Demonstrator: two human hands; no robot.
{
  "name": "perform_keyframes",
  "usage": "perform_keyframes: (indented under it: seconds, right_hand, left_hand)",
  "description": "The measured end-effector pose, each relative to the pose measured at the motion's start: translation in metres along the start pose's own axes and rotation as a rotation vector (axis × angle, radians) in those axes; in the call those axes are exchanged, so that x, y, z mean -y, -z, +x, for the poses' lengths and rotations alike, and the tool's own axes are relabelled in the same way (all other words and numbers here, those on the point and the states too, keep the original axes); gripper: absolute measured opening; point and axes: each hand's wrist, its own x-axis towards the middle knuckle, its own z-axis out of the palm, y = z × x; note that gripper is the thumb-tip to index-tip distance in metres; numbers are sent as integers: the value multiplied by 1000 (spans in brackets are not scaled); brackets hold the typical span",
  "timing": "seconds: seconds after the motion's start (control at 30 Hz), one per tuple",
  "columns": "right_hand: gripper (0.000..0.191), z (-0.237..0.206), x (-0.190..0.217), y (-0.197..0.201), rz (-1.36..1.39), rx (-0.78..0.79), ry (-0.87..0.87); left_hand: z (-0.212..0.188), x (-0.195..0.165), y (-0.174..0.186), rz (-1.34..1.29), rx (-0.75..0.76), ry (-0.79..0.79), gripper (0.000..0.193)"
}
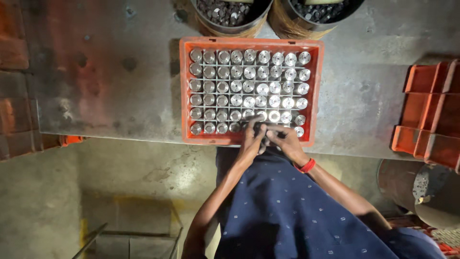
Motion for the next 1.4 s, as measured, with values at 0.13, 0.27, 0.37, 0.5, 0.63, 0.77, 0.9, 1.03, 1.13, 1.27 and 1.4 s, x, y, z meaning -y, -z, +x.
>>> perform_keyframes:
  seconds: [0.13,0.27,0.37,0.5,0.63,0.77,0.9,1.03,1.13,1.27,1.4]
  right_hand:
    - [24,-3,2,32,-208,-248,218]
    - [14,3,11,69,-808,-206,730]
    - [13,17,3,70,-964,-208,642]
    - [22,37,-1,75,-852,-151,383]
    - [25,38,40,85,-699,-41,398]
    - [26,84,124,80,-490,-148,589]
    - [23,183,203,51,-499,-104,783]
    - [27,288,249,7,-1005,296,691]
    - [40,323,247,-7,-1221,441,678]
    - [46,337,243,-15,-1222,540,526]
    - [52,340,240,-16,-1212,776,713]
  left_hand:
    - [-5,4,-2,-113,-105,282,38]
    - [-12,11,6,-107,-127,158,31]
    - [-18,17,6,-126,-168,130,28]
    - [-31,17,3,-149,-236,116,28]
    - [-58,15,11,-224,-360,79,31]
    - [-106,40,26,-285,-653,8,29]
    - [-171,94,32,-166,-947,-36,27]
    - [-195,114,40,-179,-1026,190,27]
    - [-177,99,47,-202,-1005,299,26]
    - [-150,81,44,-210,-972,337,26]
    - [-152,82,36,-180,-929,315,26]
